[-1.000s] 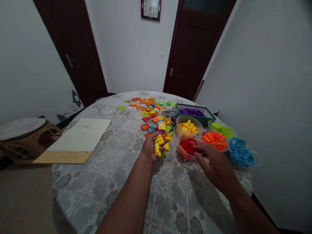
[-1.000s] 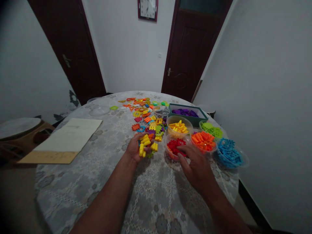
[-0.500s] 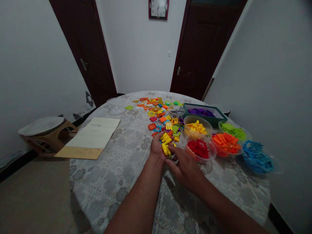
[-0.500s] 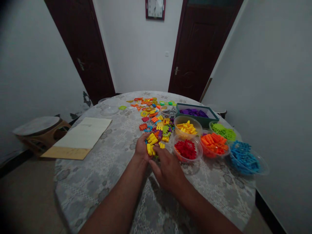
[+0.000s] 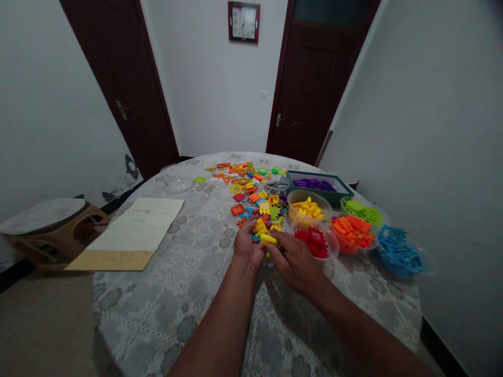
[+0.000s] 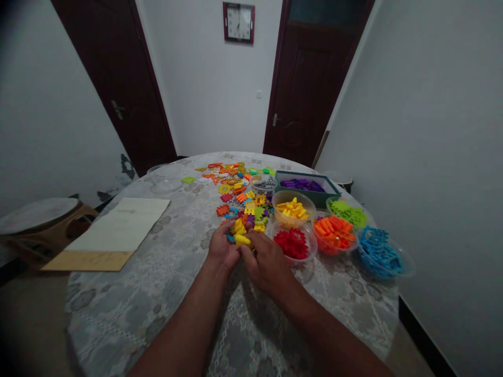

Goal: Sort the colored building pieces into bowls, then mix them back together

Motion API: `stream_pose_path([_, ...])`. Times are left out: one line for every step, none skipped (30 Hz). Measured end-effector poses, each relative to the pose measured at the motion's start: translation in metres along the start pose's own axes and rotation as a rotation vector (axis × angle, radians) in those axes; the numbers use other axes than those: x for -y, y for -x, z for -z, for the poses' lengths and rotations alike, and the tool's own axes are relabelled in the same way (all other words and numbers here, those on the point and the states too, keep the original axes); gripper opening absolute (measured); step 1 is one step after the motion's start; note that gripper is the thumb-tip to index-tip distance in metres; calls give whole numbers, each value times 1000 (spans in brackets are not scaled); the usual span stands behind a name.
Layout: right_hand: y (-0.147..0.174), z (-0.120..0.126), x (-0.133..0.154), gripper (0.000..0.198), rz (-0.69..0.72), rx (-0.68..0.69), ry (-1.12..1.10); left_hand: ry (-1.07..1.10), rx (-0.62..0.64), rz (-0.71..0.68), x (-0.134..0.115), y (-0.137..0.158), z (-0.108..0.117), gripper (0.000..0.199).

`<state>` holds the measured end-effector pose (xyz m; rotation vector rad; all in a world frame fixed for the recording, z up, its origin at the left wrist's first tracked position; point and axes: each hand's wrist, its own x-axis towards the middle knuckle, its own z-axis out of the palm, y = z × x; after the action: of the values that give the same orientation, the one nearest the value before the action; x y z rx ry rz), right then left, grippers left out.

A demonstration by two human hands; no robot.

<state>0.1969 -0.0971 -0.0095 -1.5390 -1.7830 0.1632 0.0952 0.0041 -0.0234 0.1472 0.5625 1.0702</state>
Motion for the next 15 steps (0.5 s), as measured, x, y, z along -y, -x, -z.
stream_pose_path([-2, 9, -1, 26, -18, -2, -1, 11, 4, 7, -1, 0, 0, 20])
stream_pose_path([-5, 20, -5, 27, -32, -16, 12, 21, 11, 20, -2, 0, 1, 18])
stream_pose_path([-10, 31, -11, 29, -42, -46, 37, 31, 20, 34, -3, 0, 2, 17])
stream_pose_path([-16, 43, -19, 31, -49, -85, 72, 40, 30, 49, -4, 1, 2, 17])
stream_pose_path([-24, 54, -29, 33, -56, -132, 115, 47, 39, 60, -5, 1, 3, 18])
stream_pose_path([-32, 64, -42, 35, -71, -179, 163, 49, 43, 67, -5, 1, 4, 19])
stream_pose_path([-40, 73, -55, 37, -94, -216, 215, 50, 45, 70, -5, 2, 4, 21])
stream_pose_path([-47, 81, -69, 38, -119, -242, 268, 50, 47, 69, -5, 2, 5, 23])
stream_pose_path([-54, 86, -83, 39, -140, -257, 319, 49, 49, 69, -5, 3, 5, 24])
stream_pose_path([-59, 90, -96, 40, -152, -266, 363, 48, 54, 71, -5, 3, 5, 25])
stream_pose_path([-63, 93, -107, 41, -155, -274, 401, 46, 59, 76, -5, 4, 5, 26])
stream_pose_path([-65, 94, -116, 42, -151, -282, 431, 46, 66, 83, -5, 5, 5, 27])
stream_pose_path([-66, 94, -123, 43, -141, -293, 454, 46, 74, 90, -5, 5, 5, 28])
stream_pose_path([-65, 93, -127, 43, -129, -312, 466, 45, 80, 99, -5, 6, 5, 29])
stream_pose_path([-64, 91, -129, 42, -115, -330, 469, 41, 88, 108, -5, 6, 5, 31])
